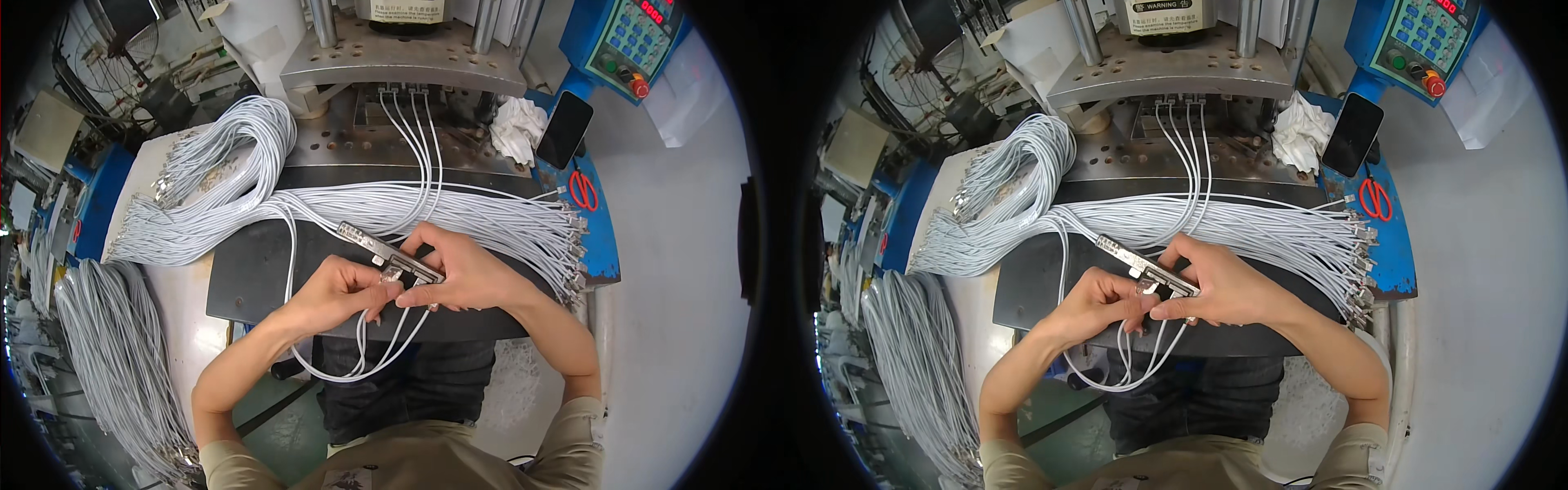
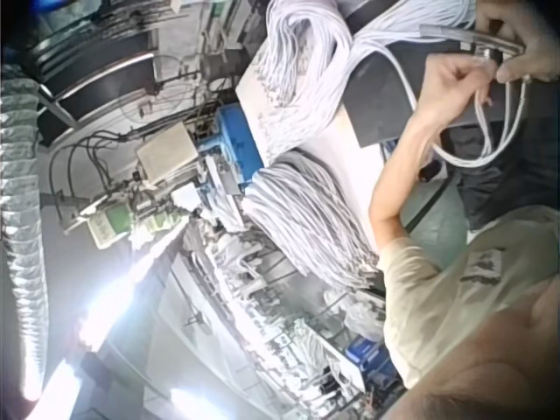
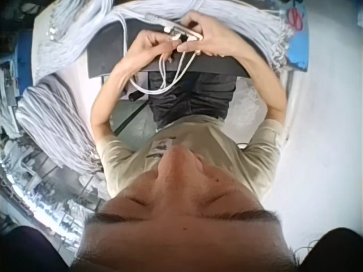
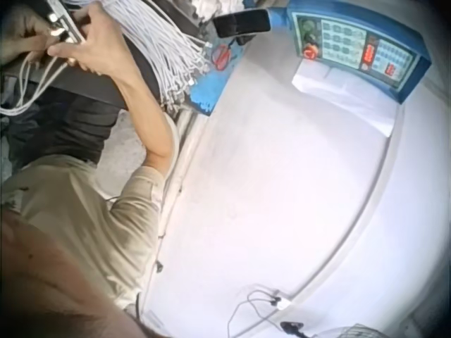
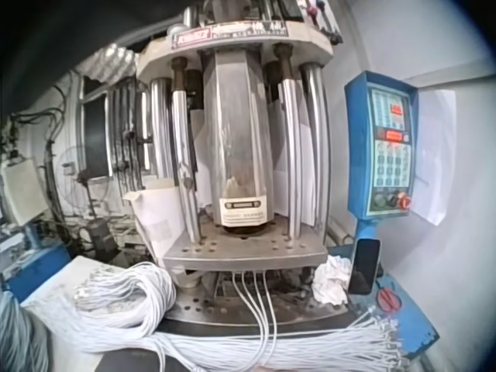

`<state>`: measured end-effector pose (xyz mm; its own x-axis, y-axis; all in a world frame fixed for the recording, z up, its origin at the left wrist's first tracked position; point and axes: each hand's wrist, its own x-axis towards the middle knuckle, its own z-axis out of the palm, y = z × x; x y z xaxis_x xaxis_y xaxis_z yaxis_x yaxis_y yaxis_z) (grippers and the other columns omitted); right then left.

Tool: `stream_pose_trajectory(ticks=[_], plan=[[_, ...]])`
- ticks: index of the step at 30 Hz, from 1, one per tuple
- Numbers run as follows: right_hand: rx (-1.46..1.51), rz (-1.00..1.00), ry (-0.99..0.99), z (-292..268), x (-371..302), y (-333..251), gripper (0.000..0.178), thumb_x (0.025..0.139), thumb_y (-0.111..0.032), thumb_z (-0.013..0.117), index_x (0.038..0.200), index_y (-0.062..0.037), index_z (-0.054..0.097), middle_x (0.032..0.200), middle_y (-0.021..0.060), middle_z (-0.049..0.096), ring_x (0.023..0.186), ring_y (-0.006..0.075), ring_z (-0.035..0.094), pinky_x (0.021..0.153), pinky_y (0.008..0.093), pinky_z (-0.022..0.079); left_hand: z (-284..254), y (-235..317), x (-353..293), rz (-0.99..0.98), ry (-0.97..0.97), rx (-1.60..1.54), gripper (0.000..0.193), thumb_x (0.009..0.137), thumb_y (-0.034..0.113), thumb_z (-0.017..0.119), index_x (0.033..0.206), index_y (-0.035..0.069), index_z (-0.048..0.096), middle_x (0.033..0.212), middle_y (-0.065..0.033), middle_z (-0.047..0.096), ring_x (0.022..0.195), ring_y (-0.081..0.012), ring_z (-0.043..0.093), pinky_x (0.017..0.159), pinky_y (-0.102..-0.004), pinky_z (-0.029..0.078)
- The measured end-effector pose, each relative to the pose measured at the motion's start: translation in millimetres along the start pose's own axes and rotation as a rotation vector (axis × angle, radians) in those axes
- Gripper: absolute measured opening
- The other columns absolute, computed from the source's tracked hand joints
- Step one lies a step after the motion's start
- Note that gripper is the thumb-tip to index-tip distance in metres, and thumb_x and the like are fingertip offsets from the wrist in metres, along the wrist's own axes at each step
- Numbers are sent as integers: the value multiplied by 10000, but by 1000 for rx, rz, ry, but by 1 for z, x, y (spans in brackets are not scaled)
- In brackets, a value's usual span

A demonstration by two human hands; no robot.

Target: The person repeatedly fits cable ends into a metal fixture by hand, places the fixture into a machine press, removes the fixture, releases the cables, and arranges them on the table.

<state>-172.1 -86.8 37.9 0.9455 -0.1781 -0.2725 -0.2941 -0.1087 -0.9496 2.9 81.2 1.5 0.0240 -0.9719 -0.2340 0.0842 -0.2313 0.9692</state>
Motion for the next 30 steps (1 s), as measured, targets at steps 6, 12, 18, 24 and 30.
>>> stream_pose_trajectory(ticks=[6, 12, 18, 24, 30], plan=[[181, 105, 111, -1, 1, 5, 444, 873, -214, 848, 1112, -26, 524, 683, 69, 656, 474, 72, 550, 393, 224, 375, 16, 7, -4, 20, 171, -181, 413, 1084, 294, 565, 921, -35, 754, 766, -68, 717, 607, -121, 652, 615, -266, 555], [80, 27, 73, -9, -1, 3, 399, 890, -232, 832, 1097, -10, 573, 723, 54, 661, 506, 59, 555, 412, 210, 403, 9, 6, -4, 7, 28, -103, 487, 1103, 347, 508, 958, -44, 760, 917, -124, 767, 625, -150, 692, 603, -264, 565], [66, -84, 133, -13, 2, 6, 326, 891, -211, 829, 1060, 4, 651, 778, 41, 681, 557, 51, 577, 420, 194, 407, 7, 3, -2, 14, 23, -115, 490, 1104, 356, 503, 1019, -51, 763, 1020, -153, 775, 664, -151, 711, 622, -261, 577], [-68, -109, 132, -15, 1, 11, 334, 878, -231, 835, 1061, 1, 679, 782, 54, 693, 612, 79, 609, 512, 237, 456, 9, 5, 1, -7, 12, -72, 484, 1103, 362, 505, 1047, -45, 760, 1023, -150, 771, 698, -149, 718, 643, -267, 589], [-493, -334, 180, -26, -15, 2, 303, 867, -241, 840, 999, 15, 745, 839, 58, 720, 688, 101, 637, 671, 260, 496, 21, 9, -8, -42, 21, -91, 411, 1092, 305, 542, 1098, -54, 742, 1063, -159, 758, 810, -160, 732, 699, -285, 617]])
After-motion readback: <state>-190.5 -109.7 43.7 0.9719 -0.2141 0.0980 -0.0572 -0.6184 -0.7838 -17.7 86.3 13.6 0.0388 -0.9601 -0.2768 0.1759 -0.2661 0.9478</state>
